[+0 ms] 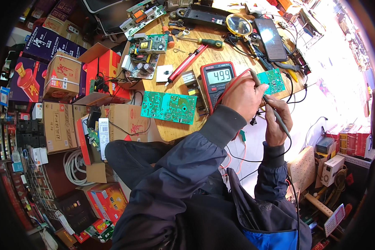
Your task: The person sits cross-legged on the floor and uses a multimeter to test points on a green circuit board. They switch between different test points and observe the multimeter readings throughout the clip.
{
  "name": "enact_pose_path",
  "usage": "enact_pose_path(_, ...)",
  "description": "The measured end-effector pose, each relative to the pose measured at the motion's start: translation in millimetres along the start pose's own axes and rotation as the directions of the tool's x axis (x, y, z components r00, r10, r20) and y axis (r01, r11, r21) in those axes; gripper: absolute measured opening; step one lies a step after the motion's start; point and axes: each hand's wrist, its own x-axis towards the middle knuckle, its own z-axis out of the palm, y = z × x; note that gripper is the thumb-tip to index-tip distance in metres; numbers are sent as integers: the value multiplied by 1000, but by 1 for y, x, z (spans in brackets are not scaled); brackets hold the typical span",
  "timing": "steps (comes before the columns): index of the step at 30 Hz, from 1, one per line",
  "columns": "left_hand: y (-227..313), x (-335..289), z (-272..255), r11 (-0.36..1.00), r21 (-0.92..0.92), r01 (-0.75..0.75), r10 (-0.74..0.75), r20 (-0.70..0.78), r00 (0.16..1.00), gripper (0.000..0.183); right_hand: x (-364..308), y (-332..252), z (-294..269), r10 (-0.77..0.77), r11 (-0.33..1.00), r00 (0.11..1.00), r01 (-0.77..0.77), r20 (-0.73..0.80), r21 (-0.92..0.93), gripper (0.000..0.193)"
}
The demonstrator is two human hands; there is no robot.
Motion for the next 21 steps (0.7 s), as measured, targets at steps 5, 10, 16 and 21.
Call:
enact_pose_path(5, 2, 0, -1, 1000, -3, -6, 6, -1, 1000, 33, -1, -2, 0, 25, 1000, 1000, -25, -3, 11, 15)
enact_pose_path(10, 3, 0, -2, 1000, -8, 6, -6, 14, 1000, 34, 0, -1, 0, -10, 1000, 1000, 10, -2, -1, 15)
enact_pose_path(16, 4, 0, -1, 1000, 12, 10, -11, 9, 1000, 33, 0, 0, -1, 0, 1000, 1000, 0, 6, -10, 16)
enact_pose_path(21, 2, 0, 0, 999, -37, 27, -26, 3, 1000, 33, -1, 0, 0, 22, 999, 1000, -22, -5, 36, 16)
